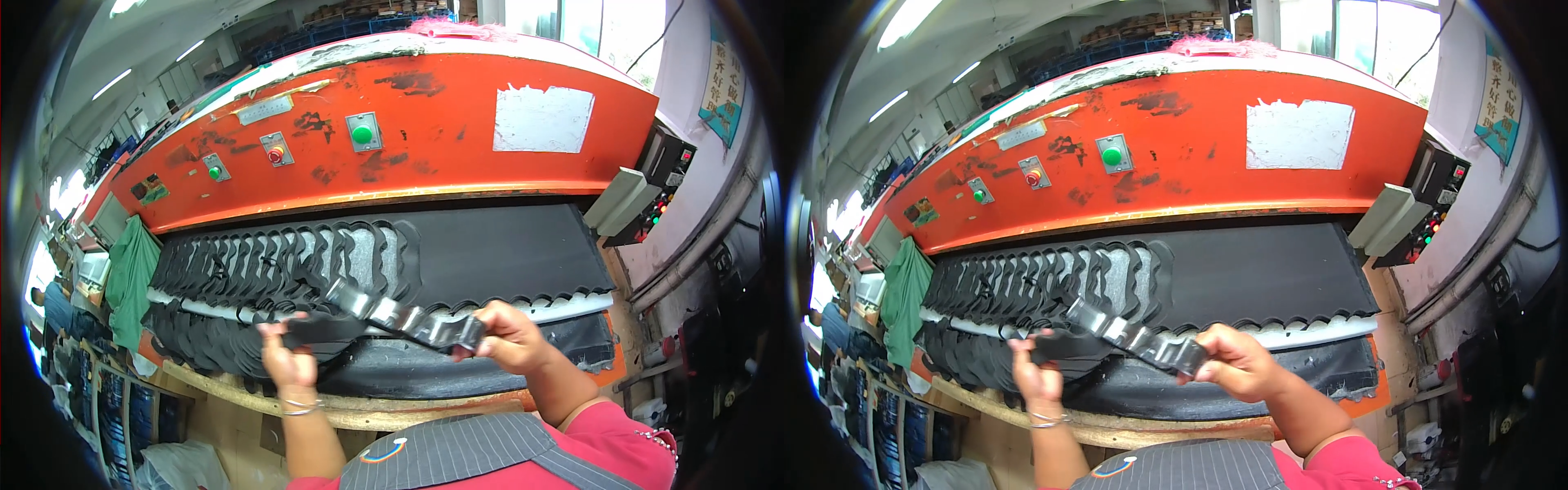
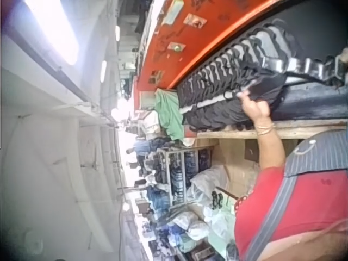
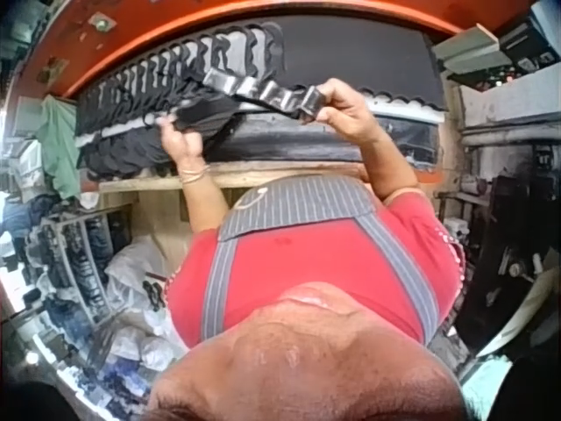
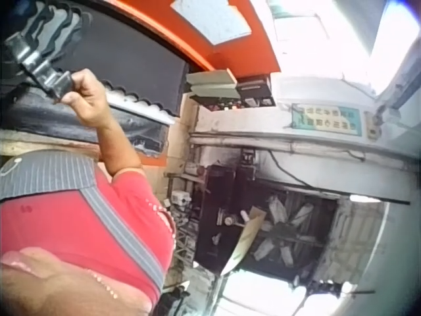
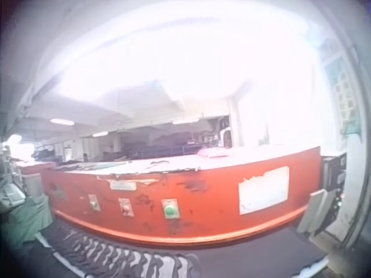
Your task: The worker uses a metal cutting die and a hydraulic press to cut shoe components from sheets of black material.
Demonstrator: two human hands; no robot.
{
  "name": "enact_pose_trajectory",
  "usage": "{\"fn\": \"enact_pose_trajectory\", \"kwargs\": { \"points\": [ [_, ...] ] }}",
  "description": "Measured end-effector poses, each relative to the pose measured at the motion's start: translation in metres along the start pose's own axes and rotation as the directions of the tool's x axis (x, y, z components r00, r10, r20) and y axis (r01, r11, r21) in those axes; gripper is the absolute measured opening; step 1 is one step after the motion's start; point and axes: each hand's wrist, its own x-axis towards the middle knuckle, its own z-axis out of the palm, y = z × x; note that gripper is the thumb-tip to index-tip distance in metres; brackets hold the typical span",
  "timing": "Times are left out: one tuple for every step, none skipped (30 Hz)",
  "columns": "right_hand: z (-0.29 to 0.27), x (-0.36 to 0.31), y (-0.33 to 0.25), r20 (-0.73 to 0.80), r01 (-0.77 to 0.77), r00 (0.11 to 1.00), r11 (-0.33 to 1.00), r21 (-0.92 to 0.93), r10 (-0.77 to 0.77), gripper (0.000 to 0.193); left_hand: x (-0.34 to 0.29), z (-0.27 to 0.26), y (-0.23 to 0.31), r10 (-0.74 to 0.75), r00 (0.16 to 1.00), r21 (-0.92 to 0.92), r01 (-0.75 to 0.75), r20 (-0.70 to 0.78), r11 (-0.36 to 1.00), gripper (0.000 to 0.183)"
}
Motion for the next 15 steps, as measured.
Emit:
{"fn": "enact_pose_trajectory", "kwargs": {
  "points": [
    [0.002, -0.001, -0.013, -0.023, 0.06, 0.998, 0.998, -0.007, -0.06, 0.016, 0.01, -0.028, 0.025, 0.067, 0.994, -0.083, -0.075, -0.091, 0.994, 0.034],
    [0.001, -0.004, -0.028, -0.136, 0.108, 0.985, 0.994, 0.023, -0.103, 0.015, 0.019, -0.096, 0.058, 0.234, 0.957, -0.147, -0.259, -0.17, 0.955, 0.035],
    [-0.012, -0.006, -0.037, -0.204, 0.149, 0.966, 0.987, -0.053, -0.157, 0.016, 0.019, -0.107, 0.085, 0.328, 0.877, -0.045, -0.366, -0.35, 0.929, 0.035],
    [-0.025, -0.002, -0.041, -0.217, 0.155, 0.956, 0.967, -0.202, -0.199, 0.013, 0.014, -0.105, 0.108, 0.392, 0.834, 0.02, -0.418, -0.39, 0.908, 0.034],
    [-0.041, 0.002, -0.038, -0.151, 0.078, 0.971, 0.848, -0.523, -0.183, 0.014, 0.0, -0.109, 0.128, 0.45, 0.856, 0.025, -0.459, -0.253, 0.888, 0.032],
    [-0.053, 0.005, -0.033, -0.102, 0.006, 0.985, 0.618, -0.786, -0.14, 0.016, -0.013, -0.107, 0.141, 0.468, 0.864, 0.14, -0.448, -0.187, 0.883, 0.03],
    [-0.06, 0.01, -0.027, -0.084, -0.049, 0.994, 0.414, -0.909, -0.067, 0.016, -0.022, -0.096, 0.145, 0.406, 0.896, 0.16, -0.381, -0.177, 0.911, 0.03],
    [-0.069, 0.012, -0.014, -0.082, -0.083, 0.997, 0.185, -0.979, 0.012, 0.017, -0.029, -0.083, 0.144, 0.341, 0.925, 0.18, -0.311, -0.168, 0.933, 0.03],
    [-0.079, 0.013, 0.002, -0.133, -0.133, 0.981, -0.01, -0.991, 0.141, 0.014, -0.035, -0.067, 0.138, 0.289, 0.942, 0.18, -0.259, -0.168, 0.949, 0.03],
    [-0.085, 0.018, 0.016, -0.207, -0.196, 0.94, -0.068, -0.978, 0.272, 0.02, -0.038, -0.053, 0.127, 0.245, 0.955, 0.182, -0.214, -0.169, 0.96, 0.031],
    [-0.085, 0.028, 0.023, -0.239, -0.209, 0.851, -0.116, -0.971, 0.467, 0.024, -0.038, -0.045, 0.114, 0.17, 0.977, 0.128, -0.154, -0.126, 0.98, 0.032],
    [-0.08, 0.042, 0.029, -0.272, -0.214, 0.72, -0.168, -0.962, 0.639, 0.027, -0.036, -0.039, 0.099, 0.141, 0.981, 0.173, -0.117, -0.132, 0.978, 0.033],
    [-0.066, 0.061, 0.032, -0.274, -0.202, 0.696, -0.186, -0.962, 0.664, 0.031, -0.033, -0.041, 0.085, 0.117, 0.99, 0.266, -0.092, -0.079, 0.959, 0.031],
    [-0.048, 0.076, 0.025, -0.273, -0.188, 0.685, -0.199, -0.962, 0.675, 0.034, -0.035, -0.04, 0.078, 0.098, 0.995, 0.361, -0.086, -0.015, 0.929, 0.03],
    [-0.044, 0.092, 0.034, -0.259, -0.244, 0.757, -0.108, -0.964, 0.6, 0.034, -0.03, -0.043, 0.073, 0.009, 0.987, 0.607, 0.092, -0.162, 0.79, 0.029]
  ]
}}
